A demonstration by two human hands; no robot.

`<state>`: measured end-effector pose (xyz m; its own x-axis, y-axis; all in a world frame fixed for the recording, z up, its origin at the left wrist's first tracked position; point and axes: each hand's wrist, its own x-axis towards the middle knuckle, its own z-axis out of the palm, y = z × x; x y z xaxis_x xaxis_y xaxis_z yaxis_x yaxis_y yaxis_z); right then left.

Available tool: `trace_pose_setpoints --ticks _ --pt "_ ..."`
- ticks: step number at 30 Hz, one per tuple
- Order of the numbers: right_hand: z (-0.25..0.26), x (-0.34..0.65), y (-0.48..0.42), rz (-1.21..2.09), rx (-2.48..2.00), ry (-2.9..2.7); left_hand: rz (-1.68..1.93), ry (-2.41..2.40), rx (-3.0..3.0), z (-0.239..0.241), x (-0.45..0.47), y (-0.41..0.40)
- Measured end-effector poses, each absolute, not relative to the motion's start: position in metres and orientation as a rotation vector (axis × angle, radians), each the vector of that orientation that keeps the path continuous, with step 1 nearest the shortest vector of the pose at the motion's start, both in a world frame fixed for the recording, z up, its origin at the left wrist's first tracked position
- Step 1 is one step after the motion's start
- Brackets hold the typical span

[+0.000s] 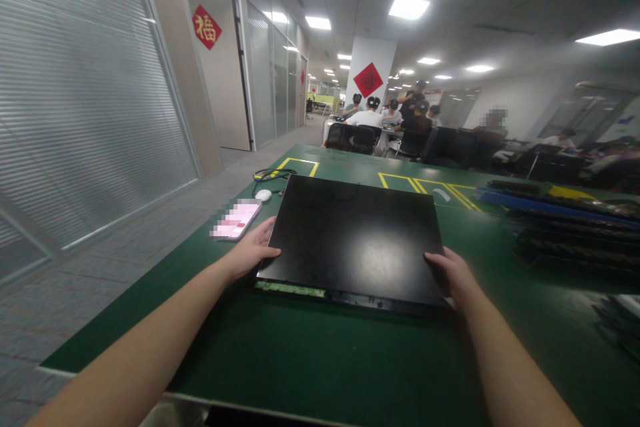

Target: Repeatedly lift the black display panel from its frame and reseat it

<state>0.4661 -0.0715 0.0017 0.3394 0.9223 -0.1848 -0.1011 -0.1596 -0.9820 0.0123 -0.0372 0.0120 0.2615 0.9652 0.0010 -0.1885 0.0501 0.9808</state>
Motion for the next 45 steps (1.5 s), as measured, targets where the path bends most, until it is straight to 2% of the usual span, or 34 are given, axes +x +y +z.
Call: trace_pose_setpoints --ticks 45 --pt "0.0039 0.4637 -0.0722 1.048 -1.464 -0.822 1.065 0.931 1.272 0.0092 0.0119 -0.0337"
